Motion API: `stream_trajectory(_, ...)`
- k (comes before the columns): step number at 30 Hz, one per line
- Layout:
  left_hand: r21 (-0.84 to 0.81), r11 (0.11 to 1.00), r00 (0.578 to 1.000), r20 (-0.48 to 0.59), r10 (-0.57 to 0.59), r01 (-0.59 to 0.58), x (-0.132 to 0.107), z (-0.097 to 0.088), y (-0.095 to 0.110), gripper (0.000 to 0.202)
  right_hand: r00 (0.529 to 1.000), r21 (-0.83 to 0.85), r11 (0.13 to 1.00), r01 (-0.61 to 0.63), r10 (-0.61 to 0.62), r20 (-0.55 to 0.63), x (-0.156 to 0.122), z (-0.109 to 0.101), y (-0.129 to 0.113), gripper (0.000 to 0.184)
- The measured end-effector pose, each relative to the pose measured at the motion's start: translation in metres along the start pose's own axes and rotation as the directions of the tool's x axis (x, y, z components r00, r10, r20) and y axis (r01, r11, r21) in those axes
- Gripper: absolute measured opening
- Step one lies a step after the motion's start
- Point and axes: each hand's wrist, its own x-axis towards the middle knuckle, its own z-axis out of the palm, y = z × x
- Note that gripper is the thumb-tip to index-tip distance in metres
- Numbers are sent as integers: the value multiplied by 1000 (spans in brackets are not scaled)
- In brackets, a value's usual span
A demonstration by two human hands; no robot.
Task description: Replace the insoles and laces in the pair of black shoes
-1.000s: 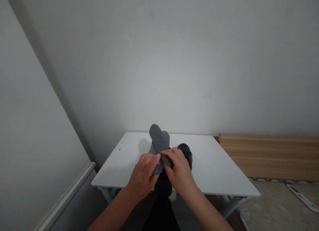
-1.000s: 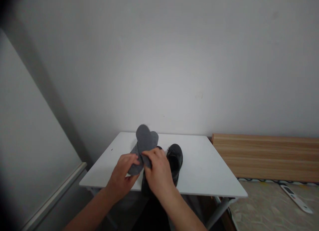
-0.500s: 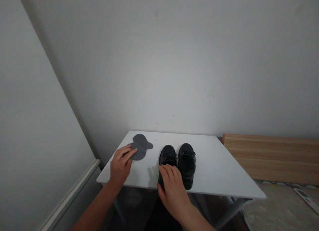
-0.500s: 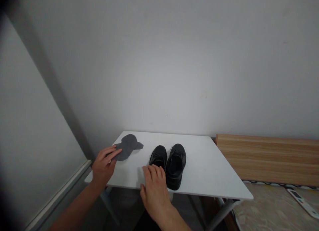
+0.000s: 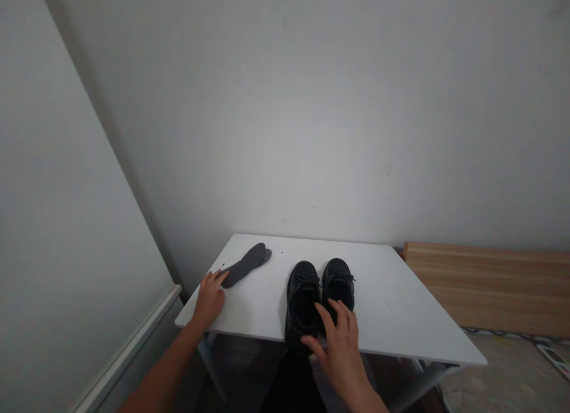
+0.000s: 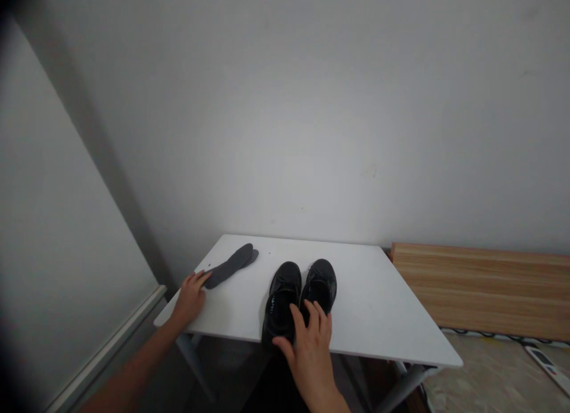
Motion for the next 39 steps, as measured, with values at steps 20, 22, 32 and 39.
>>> stream_trajectory(20,-239,779,758,194,623,-579,-49,-46,206,45,979,229,968,-103,58,196,-8,-36,28,23)
stream_trajectory(22,-228,794,770,203,605,-564,-52,-46,209,45,977,240,965,-102,51,209,-8,-38,27,22)
stream_trajectory(32,-179,837,807,224,546,-517,-42,-51,178,45,990,136,989,-62,43,132,-16,-28,33,35)
stream_trajectory(39,-116,841,799,268,539,-529,-38,-65,137,47,990,189,981,-42,15,141,-19,-19,30,27)
